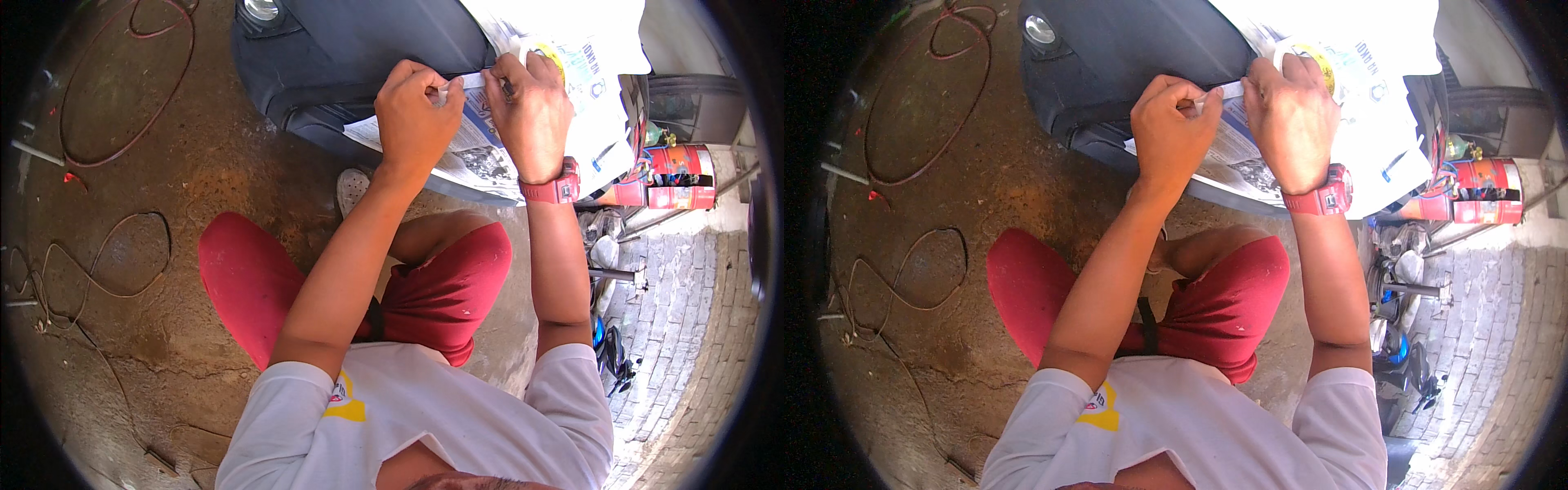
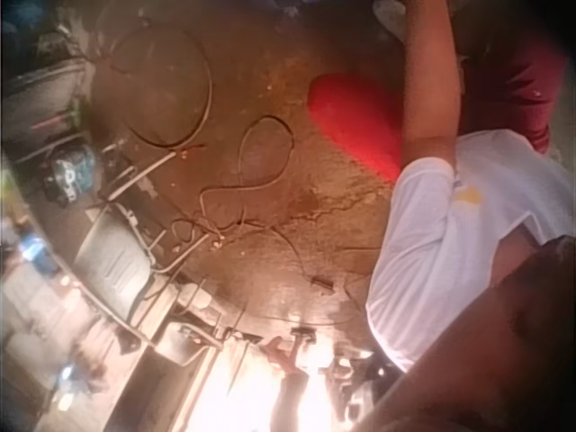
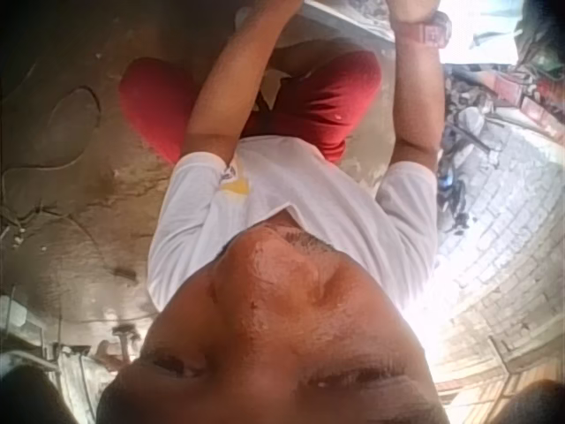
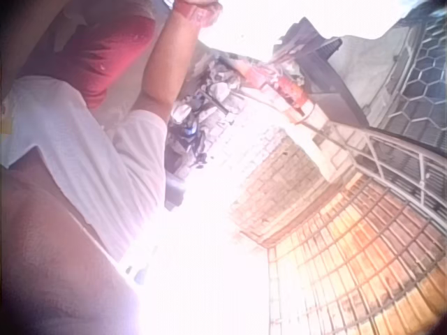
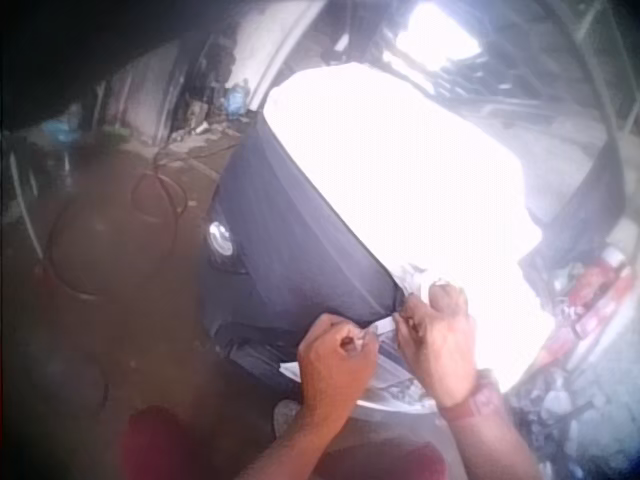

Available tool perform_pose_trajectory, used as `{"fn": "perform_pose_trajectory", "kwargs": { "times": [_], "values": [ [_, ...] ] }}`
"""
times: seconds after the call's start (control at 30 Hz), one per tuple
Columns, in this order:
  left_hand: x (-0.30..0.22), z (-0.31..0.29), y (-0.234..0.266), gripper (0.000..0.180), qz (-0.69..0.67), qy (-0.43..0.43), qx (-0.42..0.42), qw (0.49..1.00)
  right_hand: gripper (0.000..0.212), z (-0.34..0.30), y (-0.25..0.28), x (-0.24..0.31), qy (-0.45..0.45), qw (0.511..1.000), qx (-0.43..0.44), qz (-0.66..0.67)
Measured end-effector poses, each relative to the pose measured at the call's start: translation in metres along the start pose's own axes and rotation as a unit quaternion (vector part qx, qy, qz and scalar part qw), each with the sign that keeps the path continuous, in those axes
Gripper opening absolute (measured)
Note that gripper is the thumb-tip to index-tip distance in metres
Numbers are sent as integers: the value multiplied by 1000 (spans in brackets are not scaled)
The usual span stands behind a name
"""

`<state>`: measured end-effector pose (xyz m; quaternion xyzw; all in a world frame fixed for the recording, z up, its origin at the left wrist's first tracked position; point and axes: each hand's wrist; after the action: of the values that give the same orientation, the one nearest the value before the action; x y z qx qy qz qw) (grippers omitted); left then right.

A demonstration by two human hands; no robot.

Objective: The person places sheets of newspaper over a car's rear window and bumper area, then secures them with pieces of masking tape. The person repeatedly tears tape, smooths the paper, and adds more tape to hold the newspaper in place.

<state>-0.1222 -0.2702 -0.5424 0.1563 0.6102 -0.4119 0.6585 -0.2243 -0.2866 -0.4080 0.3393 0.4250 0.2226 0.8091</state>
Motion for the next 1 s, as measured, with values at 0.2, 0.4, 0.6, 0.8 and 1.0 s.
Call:
{"fn": "perform_pose_trajectory", "kwargs": {
  "times": [0.2,0.4,0.6,0.8,1.0],
  "values": [
    [-2,2,2,20,40,-11,6,999,13,-1,-1,-2,0,1000,1,5],
    [-2,5,0,21,54,-15,1,998,13,-1,-1,-3,-4,1000,10,2],
    [-1,8,0,21,82,-26,3,996,12,0,-2,-3,6,1000,6,-4],
    [-5,12,8,27,172,-37,30,984,17,0,-4,-2,-11,1000,5,-18],
    [-1,16,23,41,265,-19,10,964,17,-2,-6,-4,2,1000,-11,-17]
  ]
}}
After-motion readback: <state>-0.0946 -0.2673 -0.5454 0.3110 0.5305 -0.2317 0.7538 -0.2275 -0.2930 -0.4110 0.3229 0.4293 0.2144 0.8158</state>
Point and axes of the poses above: each hand's wrist, its own z-axis towards the middle knuckle, its own y-axis out of the back of the hand, x = y × z, and after that the axes turned 12 degrees about y, right-handed
